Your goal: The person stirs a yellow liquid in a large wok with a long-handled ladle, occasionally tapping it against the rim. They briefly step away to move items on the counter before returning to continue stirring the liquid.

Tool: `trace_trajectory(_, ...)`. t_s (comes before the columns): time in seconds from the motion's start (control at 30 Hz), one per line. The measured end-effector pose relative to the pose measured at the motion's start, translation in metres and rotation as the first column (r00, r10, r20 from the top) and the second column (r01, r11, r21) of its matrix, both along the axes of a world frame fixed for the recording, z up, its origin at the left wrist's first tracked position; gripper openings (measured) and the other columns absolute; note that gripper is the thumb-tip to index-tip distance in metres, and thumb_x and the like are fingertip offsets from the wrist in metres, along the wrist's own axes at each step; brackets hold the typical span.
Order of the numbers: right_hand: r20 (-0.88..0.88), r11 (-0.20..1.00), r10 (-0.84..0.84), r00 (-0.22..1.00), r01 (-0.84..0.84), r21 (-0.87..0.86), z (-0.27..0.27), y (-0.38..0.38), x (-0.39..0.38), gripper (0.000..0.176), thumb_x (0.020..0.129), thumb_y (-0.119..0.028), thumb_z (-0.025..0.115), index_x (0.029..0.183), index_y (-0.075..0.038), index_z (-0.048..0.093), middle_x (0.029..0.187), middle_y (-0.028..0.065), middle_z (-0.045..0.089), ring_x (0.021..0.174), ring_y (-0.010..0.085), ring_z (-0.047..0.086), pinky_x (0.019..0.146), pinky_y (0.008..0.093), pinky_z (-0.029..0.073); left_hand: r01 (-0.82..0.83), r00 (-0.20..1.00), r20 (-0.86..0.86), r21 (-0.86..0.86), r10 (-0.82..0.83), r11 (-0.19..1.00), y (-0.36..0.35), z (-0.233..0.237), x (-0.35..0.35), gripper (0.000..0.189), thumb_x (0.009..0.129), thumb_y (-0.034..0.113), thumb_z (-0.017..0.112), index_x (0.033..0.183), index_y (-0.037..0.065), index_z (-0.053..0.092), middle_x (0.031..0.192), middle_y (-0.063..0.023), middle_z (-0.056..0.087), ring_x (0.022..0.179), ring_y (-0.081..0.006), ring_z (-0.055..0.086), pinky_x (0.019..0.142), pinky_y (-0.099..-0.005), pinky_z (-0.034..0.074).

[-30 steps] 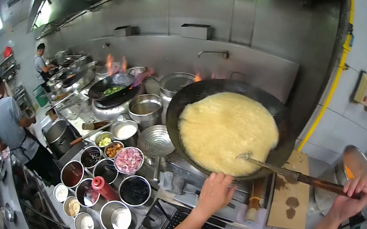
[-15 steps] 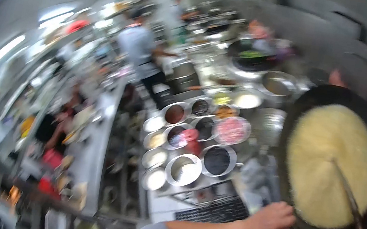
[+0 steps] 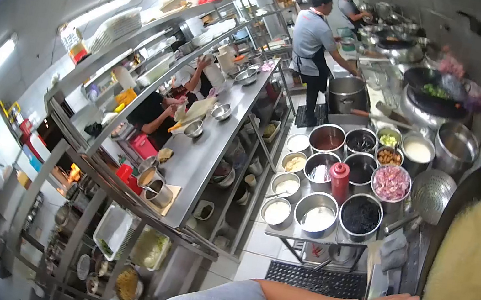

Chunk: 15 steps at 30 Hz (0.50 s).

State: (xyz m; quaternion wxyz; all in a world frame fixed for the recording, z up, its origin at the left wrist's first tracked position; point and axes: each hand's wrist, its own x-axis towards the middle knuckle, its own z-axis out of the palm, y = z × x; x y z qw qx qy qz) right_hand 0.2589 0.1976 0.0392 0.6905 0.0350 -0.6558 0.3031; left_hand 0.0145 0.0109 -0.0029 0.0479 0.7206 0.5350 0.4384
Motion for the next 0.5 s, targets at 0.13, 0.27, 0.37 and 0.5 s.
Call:
trace_trajectory(0.13, -0.078, 0.962, -0.262, 0.962, 0.267, 0.060, 0.027, -0.022, -0.043, 0.038, 0.107, -0.023, 0.039, 0.071, -0.010, 0.039, 0.056, 0.0029, 0.031, 0.046, 0.0155, 0.030, 0.045, 0.0345, 0.033, 0.042, 0.999, -0.002, 0.115, -0.042, 0.992, 0.003, -0.012, -0.002, 0.036, 0.070, 0.016, 0.075, 0.094, 0.005, 0.051, 0.097, -0.0152, 0.046, 0.094, -0.0354, 0.047, 0.076, -0.0449, 0.039)
trace_trajectory(0.27, -0.107, 0.943, -0.327, 0.939, 0.317, -0.104, 0.029, -0.053, -0.041, 0.039, 0.106, -0.019, 0.042, 0.068, -0.008, 0.038, 0.056, 0.0047, 0.037, 0.048, 0.0174, 0.036, 0.049, 0.0332, 0.035, 0.098, 0.993, -0.078, 0.102, -0.090, 0.990, 0.003, -0.016, -0.009, 0.039, 0.069, 0.014, 0.075, 0.098, 0.004, 0.051, 0.100, -0.0149, 0.048, 0.097, -0.0352, 0.048, 0.079, -0.0452, 0.041)
trace_trajectory(0.37, -0.058, 0.881, -0.462, 0.885, 0.451, -0.142, 0.028, -0.090, -0.052, 0.041, 0.105, -0.022, 0.047, 0.068, -0.007, 0.039, 0.057, 0.0061, 0.041, 0.050, 0.0197, 0.041, 0.052, 0.0348, 0.039, 0.136, 0.988, -0.090, 0.095, -0.128, 0.986, 0.001, -0.011, -0.016, 0.041, 0.068, 0.013, 0.075, 0.100, 0.004, 0.052, 0.103, -0.0145, 0.049, 0.100, -0.0348, 0.050, 0.082, -0.0448, 0.042)
trace_trajectory(0.5, 0.001, 0.850, -0.515, 0.857, 0.510, -0.129, 0.034, -0.140, -0.055, 0.045, 0.104, -0.026, 0.052, 0.067, -0.001, 0.046, 0.058, 0.0078, 0.047, 0.051, 0.0218, 0.046, 0.053, 0.0347, 0.042, 0.148, 0.987, -0.088, 0.157, -0.136, 0.976, 0.013, -0.028, -0.014, 0.044, 0.066, 0.013, 0.075, 0.103, 0.003, 0.053, 0.106, -0.0147, 0.051, 0.104, -0.0346, 0.051, 0.085, -0.0439, 0.044)
